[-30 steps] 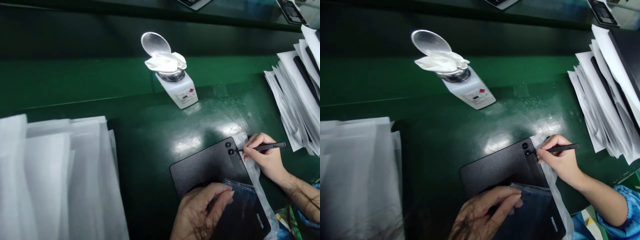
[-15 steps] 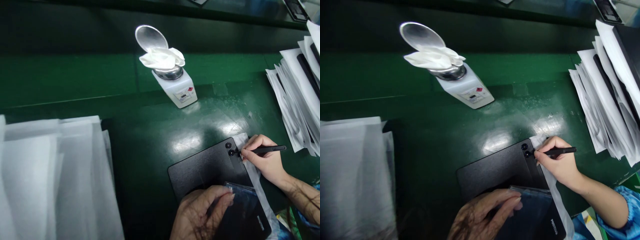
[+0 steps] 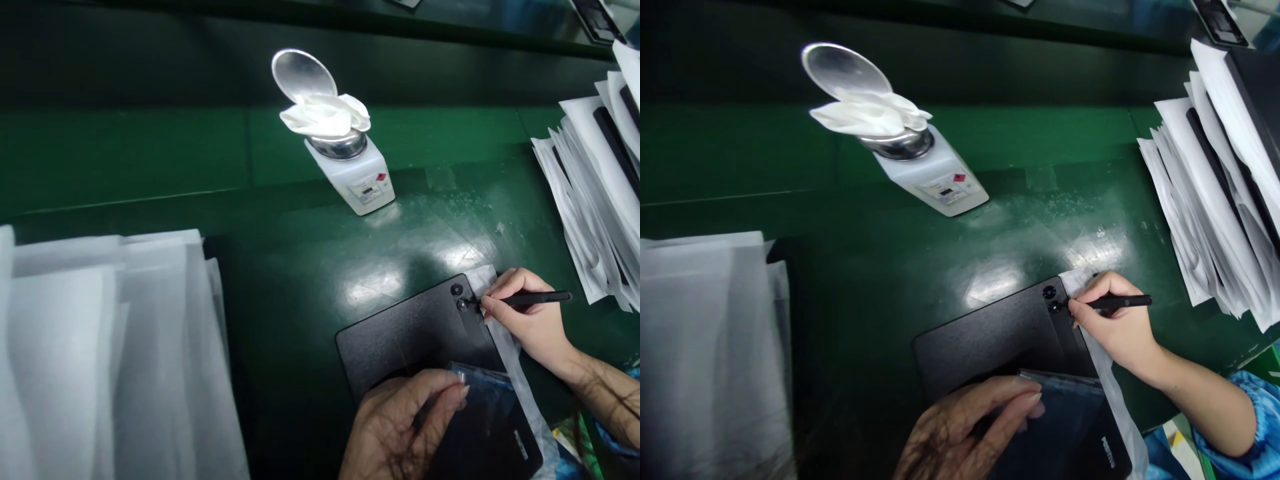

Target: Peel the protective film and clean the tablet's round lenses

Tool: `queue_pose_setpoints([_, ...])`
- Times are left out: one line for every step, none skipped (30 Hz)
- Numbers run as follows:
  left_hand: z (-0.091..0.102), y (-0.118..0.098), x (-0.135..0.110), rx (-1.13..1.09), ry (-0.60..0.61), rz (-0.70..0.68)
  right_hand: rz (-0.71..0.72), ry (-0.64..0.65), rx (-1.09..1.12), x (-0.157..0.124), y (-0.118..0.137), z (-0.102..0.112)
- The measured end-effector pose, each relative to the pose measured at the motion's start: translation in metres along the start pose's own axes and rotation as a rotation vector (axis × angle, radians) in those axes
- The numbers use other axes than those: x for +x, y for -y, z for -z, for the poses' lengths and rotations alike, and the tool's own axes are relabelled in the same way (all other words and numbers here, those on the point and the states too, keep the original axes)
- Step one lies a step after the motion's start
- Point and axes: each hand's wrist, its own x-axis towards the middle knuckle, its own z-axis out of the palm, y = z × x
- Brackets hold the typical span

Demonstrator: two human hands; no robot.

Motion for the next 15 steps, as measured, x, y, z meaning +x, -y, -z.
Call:
queue_pose_setpoints([0.0008,0.0006,-0.001,0.003,0.013,0.011,-0.001,-0.003,-0.003,0.0,0.0003,-0.0001])
queue_pose_setpoints([0.0015,0.0014,-0.0021,0.004,0.029,0.024,-0.001,-0.004,-0.002,0.0,0.0005,-0.0003])
queue_pose_setpoints([0.002,0.0024,-0.0032,0.0,0.043,0.035,0.001,-0.005,-0.001,0.0,0.0006,-0.0004])
queue_pose_setpoints([0.0021,0.0032,-0.0041,-0.006,0.052,0.041,0.004,-0.006,0.002,0.0,0.0007,-0.0005])
queue_pose_setpoints([0.0019,0.0039,-0.0048,-0.013,0.058,0.044,0.005,-0.007,0.005,-0.0001,0.0006,-0.0006])
queue_pose_setpoints([0.0015,0.0045,-0.0053,-0.019,0.063,0.047,0.005,-0.007,0.007,-0.0002,0.0005,-0.0007])
queue_pose_setpoints([0.001,0.0048,-0.0055,-0.025,0.056,0.047,0.004,-0.005,0.008,-0.0003,0.0002,-0.0007])
queue_pose_setpoints([0.0005,0.0051,-0.0056,-0.027,0.05,0.049,0.004,-0.005,0.008,-0.0004,-0.0002,-0.0008])
queue_pose_setpoints([0.0002,0.0053,-0.0055,-0.028,0.044,0.051,0.005,-0.004,0.005,-0.0005,-0.0005,-0.0008])
queue_pose_setpoints([0.0,0.0056,-0.0054,-0.029,0.043,0.051,0.011,-0.004,0.001,-0.0006,-0.0009,-0.0008])
queue_pose_setpoints([0.0,0.006,-0.0053,-0.027,0.05,0.053,0.02,-0.004,-0.002,-0.0006,-0.0012,-0.0007])
queue_pose_setpoints([0.0002,0.0065,-0.0051,-0.026,0.06,0.053,0.03,-0.004,-0.005,-0.0006,-0.0014,-0.0006])
queue_pose_setpoints([0.0005,0.007,-0.005,-0.026,0.073,0.054,0.04,-0.002,-0.011,-0.0007,-0.0015,-0.0003])
queue_pose_setpoints([0.0008,0.0075,-0.0049,-0.026,0.085,0.057,0.049,0.001,-0.019,-0.0008,-0.0016,0.0])
queue_pose_setpoints([0.001,0.0079,-0.0048,-0.026,0.087,0.056,0.056,0.003,-0.027,-0.0009,-0.0017,0.0005])
